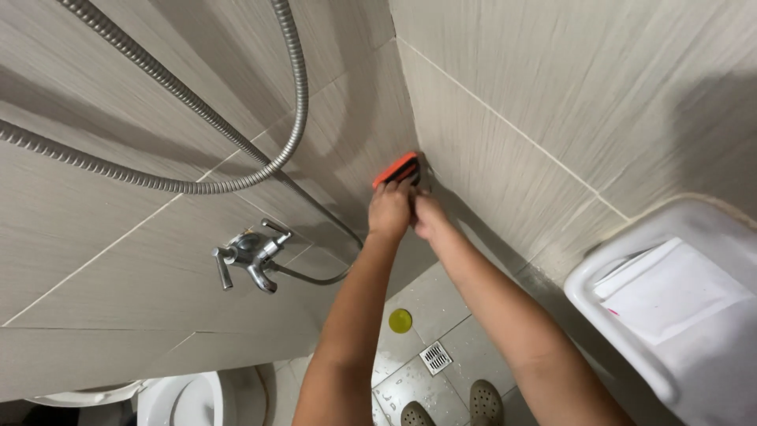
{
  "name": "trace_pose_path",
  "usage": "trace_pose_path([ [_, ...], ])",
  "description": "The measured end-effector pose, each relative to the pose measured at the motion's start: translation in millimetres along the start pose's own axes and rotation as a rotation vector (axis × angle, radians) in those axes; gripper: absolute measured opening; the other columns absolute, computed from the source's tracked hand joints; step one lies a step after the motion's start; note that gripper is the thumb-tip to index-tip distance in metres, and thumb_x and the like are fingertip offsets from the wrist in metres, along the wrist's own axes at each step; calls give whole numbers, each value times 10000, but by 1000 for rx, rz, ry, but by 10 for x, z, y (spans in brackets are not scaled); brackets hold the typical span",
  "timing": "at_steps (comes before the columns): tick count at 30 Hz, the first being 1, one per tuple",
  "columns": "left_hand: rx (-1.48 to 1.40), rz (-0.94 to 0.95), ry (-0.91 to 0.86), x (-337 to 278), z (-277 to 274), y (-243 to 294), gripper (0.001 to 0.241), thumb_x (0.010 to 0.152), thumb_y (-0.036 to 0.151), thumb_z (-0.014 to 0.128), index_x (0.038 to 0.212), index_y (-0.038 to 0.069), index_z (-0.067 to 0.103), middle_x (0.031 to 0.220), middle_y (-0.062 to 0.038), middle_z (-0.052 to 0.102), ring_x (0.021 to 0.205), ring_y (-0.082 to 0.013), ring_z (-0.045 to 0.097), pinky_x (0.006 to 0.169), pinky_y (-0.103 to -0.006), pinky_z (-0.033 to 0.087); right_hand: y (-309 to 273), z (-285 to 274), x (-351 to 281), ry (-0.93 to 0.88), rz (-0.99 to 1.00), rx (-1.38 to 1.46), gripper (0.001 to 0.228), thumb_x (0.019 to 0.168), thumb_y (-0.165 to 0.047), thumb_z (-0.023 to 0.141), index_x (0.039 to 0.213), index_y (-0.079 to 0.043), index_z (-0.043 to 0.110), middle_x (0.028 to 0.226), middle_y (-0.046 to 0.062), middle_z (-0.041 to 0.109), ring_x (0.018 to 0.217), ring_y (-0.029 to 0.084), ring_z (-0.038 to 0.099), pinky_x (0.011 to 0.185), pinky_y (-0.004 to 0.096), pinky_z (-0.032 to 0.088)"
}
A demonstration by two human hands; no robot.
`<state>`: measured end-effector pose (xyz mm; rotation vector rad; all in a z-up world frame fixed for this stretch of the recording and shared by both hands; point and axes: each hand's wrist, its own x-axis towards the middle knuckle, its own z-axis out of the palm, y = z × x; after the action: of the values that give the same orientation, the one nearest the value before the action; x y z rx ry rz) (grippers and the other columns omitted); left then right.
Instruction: The person rinses a white plastic object in the sink, then fills a blue bowl with water. They dip a sponge into the bowl and scrub the tiled walls and grout lines in the shower area.
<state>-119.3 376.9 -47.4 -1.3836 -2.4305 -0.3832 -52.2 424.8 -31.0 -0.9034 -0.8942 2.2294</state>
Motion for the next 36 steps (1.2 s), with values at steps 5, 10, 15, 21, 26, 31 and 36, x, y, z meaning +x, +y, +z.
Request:
trace_pose_path([
  [5,1,27,171,-185,-517,-161,186,994,271,616,1120,207,737,953,-3,703,944,-229,684,836,-331,561,200,93,11,-59,56,-33,366,1043,-260,633,1368,-91,627,1079,208,732,940,340,734,799,515,622],
  [10,-110,90,462,-286,-1257,-171,122,961,131,664,1051,88,735,901,-70,704,896,-257,688,900,-320,529,-266,610,-715,-81,-18,-124,423,1037,-218,634,1430,-70,592,1076,181,730,955,269,713,806,418,623],
  [15,-274,23,555,-479,-1160,-108,147,897,35,704,1018,-47,724,894,-248,702,889,-415,684,888,-429,546,28,473,-721,-60,-98,-447,402,1026,-278,640,1412,-166,631,1065,158,770,993,201,725,854,362,616],
  [21,-189,-159,126,-625,-810,-316,232,916,56,612,1127,66,708,1005,-143,696,991,-339,672,915,-420,568,-1,407,-945,-106,240,-328,593,1032,-155,561,1594,-149,373,1547,187,485,1409,355,478,1119,505,426],
  [26,-237,-279,-144,-548,-1032,-181,299,942,56,554,1193,102,709,1054,-113,705,1059,-319,672,937,-435,576,-31,167,-852,-170,218,-78,591,1066,-246,576,1603,-149,349,1565,242,436,1353,365,531,1014,442,518],
  [31,-500,-183,139,-239,-1454,83,234,934,26,612,1127,27,743,979,-221,722,994,-439,678,907,-503,567,-553,113,-1006,-230,92,109,534,1034,-200,624,1539,-138,460,1377,203,620,1212,347,661,995,483,556],
  [36,-691,-135,203,-192,-1556,304,215,931,266,727,1138,216,754,1030,-27,764,1030,-279,721,928,-399,572,-922,6,-1234,-114,-119,105,548,1006,-195,693,1460,22,474,1360,260,547,1185,401,662,981,533,565],
])
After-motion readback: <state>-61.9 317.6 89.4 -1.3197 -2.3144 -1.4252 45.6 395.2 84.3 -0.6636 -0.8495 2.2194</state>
